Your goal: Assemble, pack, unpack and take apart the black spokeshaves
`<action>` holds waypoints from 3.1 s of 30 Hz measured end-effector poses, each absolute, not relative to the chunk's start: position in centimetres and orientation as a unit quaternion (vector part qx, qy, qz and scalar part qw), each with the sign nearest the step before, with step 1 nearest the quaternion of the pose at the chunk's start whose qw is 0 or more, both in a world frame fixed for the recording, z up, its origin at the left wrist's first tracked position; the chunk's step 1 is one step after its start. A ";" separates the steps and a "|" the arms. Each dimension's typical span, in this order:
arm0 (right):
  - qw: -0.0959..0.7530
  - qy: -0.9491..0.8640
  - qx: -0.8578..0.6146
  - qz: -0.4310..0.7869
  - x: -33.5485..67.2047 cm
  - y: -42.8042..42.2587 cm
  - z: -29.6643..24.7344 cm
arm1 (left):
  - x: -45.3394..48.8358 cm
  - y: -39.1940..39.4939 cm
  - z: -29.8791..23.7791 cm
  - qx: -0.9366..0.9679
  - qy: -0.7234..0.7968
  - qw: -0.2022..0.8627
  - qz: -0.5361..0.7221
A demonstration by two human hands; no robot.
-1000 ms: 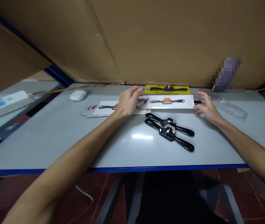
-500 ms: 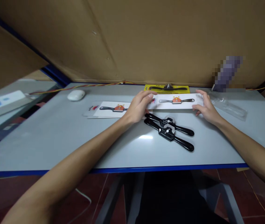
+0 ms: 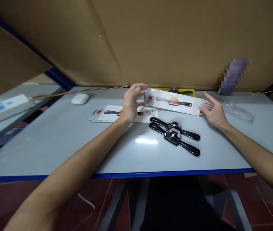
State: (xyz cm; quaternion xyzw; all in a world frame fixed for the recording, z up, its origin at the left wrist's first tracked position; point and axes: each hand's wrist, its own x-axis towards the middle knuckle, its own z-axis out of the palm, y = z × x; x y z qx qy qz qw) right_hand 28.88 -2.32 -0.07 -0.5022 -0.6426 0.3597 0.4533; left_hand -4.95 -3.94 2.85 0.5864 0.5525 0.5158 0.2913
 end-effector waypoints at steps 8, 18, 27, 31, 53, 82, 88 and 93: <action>0.477 -0.650 -0.493 0.328 28.9 -2.3 0.0 | -5.4 -3.4 1.8 0.584 0.512 0.305 0.551; 0.516 -0.662 -0.499 0.218 29.8 -0.8 -0.5 | -6.2 -1.4 -0.4 0.605 0.436 0.321 0.584; 0.534 -0.677 -0.474 0.180 29.0 -1.5 -0.3 | -7.2 -0.1 -1.2 0.644 0.487 0.183 0.561; 0.540 -0.708 -0.439 0.118 28.9 -2.0 -0.1 | -8.4 0.3 -0.7 0.636 0.506 0.110 0.572; 0.204 -0.864 -0.460 0.002 28.7 -2.6 -0.2 | -9.3 -0.8 0.6 0.776 0.610 0.009 0.161; 0.121 -0.696 -0.703 -0.082 38.2 -0.1 3.3 | -6.6 1.2 -1.1 0.826 0.510 0.114 0.212; 0.121 -0.706 -0.692 -0.089 37.8 -0.2 2.7 | -6.7 0.3 -0.7 0.812 0.512 0.125 0.249; 0.190 -0.706 -0.670 -0.127 36.4 -1.4 4.3 | -6.2 -0.3 -0.7 0.809 0.512 0.080 0.277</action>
